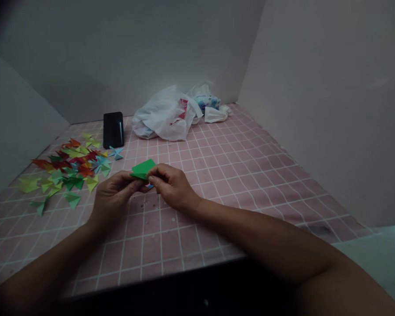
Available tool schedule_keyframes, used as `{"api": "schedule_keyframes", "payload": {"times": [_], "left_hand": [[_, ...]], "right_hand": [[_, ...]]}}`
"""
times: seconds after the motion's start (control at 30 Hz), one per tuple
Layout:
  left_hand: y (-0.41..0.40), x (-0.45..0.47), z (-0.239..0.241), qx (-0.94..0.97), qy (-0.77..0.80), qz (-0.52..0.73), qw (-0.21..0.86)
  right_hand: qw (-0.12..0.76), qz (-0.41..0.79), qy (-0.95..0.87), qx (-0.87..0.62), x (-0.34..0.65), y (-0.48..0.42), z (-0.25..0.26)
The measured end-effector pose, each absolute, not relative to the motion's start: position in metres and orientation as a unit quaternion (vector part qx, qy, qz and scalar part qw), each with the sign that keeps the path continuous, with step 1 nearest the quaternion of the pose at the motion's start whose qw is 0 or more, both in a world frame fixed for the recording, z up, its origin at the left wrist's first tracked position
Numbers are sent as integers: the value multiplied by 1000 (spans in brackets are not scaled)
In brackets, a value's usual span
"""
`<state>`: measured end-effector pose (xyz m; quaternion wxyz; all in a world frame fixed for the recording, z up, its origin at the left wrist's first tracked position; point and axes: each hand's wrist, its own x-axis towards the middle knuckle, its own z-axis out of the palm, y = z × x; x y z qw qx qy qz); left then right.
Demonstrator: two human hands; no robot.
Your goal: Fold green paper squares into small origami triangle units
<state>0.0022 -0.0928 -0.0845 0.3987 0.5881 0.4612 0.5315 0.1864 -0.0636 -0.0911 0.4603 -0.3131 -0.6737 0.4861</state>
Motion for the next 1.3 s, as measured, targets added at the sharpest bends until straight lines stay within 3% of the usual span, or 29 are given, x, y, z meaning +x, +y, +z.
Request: {"api": "schedule_keyframes", "payload": {"times": [0.2,0.43,0.7,1.3], "left_hand": [[-91,-1,-91,645,444,539,311],[-87,-6,-93,745,400,511,153],[-89,-5,-90,740,433,480,184],[-88,-5,-84,799,424,405,129]], "right_hand": [[461,533,-634,-317,182,-66,-92],[433,682,-500,-312,180,-69,-89],[394,769,-428,-266,181,-66,-88],[440,532,-664,-287,184,-62,-89]]}}
